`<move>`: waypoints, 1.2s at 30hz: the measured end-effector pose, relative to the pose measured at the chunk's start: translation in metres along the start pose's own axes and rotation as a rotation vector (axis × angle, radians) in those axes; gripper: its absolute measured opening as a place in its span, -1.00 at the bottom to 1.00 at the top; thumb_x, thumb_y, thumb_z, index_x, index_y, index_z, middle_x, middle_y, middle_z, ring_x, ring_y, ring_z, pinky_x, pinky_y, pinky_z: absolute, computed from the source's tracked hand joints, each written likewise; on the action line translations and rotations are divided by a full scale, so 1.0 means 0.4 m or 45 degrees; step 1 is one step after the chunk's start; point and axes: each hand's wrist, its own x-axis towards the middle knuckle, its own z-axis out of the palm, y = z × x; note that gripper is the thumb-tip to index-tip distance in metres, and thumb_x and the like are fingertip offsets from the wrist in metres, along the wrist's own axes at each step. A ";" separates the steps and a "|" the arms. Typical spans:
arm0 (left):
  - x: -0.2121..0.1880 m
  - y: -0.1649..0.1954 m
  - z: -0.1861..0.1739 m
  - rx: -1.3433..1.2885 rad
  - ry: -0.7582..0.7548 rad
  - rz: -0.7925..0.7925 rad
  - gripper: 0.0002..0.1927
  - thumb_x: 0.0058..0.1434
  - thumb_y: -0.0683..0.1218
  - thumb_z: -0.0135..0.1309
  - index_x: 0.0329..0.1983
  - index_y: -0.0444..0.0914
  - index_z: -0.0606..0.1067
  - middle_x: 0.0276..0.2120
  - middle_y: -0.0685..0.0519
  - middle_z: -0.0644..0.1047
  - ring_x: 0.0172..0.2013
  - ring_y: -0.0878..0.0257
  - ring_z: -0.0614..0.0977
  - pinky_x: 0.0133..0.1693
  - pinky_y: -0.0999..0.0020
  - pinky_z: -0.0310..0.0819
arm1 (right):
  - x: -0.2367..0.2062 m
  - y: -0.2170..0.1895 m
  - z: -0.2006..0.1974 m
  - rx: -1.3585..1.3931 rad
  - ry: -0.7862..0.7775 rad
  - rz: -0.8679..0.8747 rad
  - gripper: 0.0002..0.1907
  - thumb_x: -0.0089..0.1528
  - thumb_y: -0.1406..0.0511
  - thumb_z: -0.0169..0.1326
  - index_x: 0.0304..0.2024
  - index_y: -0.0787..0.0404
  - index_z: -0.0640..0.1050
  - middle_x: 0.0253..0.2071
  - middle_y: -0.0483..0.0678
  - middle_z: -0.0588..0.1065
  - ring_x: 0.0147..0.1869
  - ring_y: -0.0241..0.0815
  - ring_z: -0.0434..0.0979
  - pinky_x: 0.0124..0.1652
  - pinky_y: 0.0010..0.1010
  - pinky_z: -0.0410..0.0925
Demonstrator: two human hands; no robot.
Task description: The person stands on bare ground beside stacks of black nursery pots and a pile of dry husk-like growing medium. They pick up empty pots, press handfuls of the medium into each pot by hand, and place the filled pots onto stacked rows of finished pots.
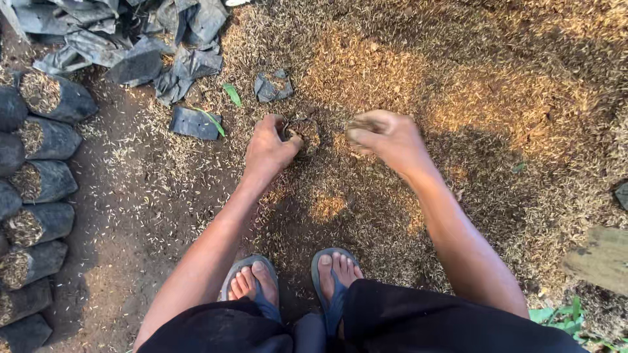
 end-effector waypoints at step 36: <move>-0.058 0.009 -0.026 0.706 0.071 0.557 -0.66 0.19 0.04 0.03 -0.04 -0.09 0.65 0.50 -0.23 0.03 0.33 -0.18 0.26 0.23 -0.38 0.04 | 0.100 0.010 0.257 -0.717 0.204 -0.762 -0.87 0.17 0.36 0.14 -0.25 0.19 0.66 -0.24 0.02 0.49 -0.10 -0.01 0.55 -0.15 -0.15 0.46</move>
